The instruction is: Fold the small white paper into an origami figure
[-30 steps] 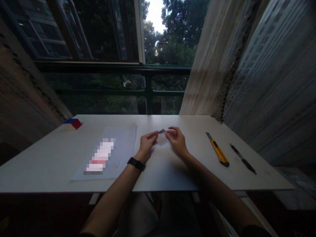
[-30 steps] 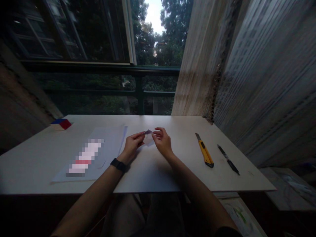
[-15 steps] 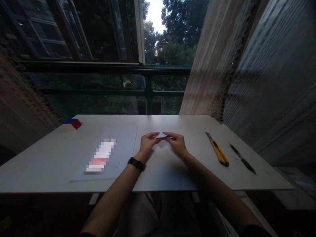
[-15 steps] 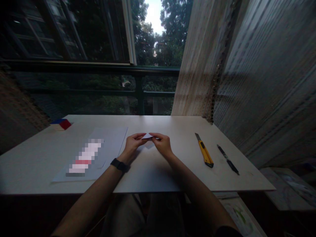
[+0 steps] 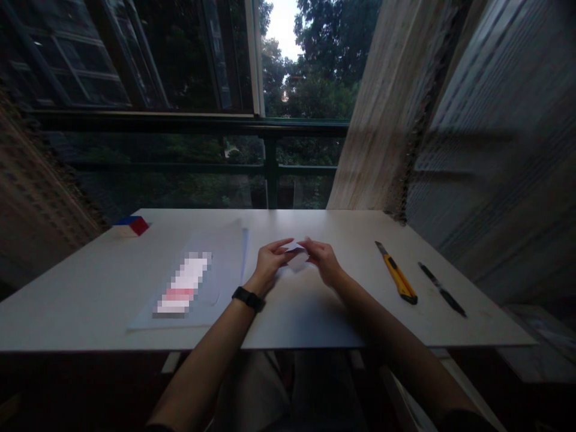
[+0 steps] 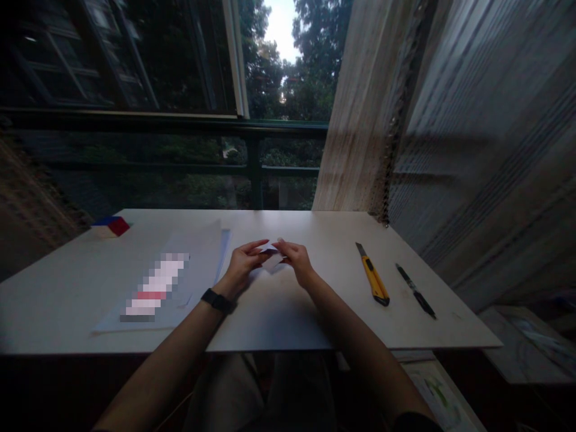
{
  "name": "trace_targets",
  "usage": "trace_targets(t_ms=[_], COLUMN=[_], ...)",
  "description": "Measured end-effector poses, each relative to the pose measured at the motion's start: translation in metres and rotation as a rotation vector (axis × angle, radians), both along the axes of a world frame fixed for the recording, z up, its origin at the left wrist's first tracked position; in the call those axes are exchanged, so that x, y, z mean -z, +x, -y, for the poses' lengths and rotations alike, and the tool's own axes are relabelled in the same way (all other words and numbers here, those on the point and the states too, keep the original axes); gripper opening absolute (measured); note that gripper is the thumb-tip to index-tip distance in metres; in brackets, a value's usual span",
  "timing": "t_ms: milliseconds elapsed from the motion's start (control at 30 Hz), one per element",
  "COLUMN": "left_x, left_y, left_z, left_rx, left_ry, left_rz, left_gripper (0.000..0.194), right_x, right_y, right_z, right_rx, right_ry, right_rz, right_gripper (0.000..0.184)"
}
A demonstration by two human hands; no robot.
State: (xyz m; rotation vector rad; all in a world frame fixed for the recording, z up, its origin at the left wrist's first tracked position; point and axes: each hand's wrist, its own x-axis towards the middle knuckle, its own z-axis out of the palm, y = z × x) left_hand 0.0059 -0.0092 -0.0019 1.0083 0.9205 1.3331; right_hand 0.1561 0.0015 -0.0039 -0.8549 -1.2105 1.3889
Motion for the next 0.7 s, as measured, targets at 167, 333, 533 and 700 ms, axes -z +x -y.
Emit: trace_targets(t_ms=[167,333,533,700], left_x=[-0.0015,-0.0013,-0.002,-0.0006], left_y=[0.0012,-0.0006,-0.0008,-0.0013], left_z=[0.0021,0.0017,0.0019,0.0008], left_rx=[0.053,0.084,0.082,0.101], left_ry=[-0.052,-0.074,-0.075,-0.075], left_rz=[0.107,0.157,0.148,0.134], left_gripper=[0.04,0.037,0.036,0.033], right_x=[0.0038,0.0035,0.0058,0.0054], right_y=[-0.0016,0.0011,0.0016,0.0028], right_z=[-0.0005,0.0003,-0.0019,-0.0009], right_rx=[-0.112,-0.149,-0.125,-0.063], right_ry=[-0.003,-0.015,-0.006,0.03], right_rz=[0.01,-0.012,-0.014,0.039], right_gripper=[0.035,0.037,0.035,0.032])
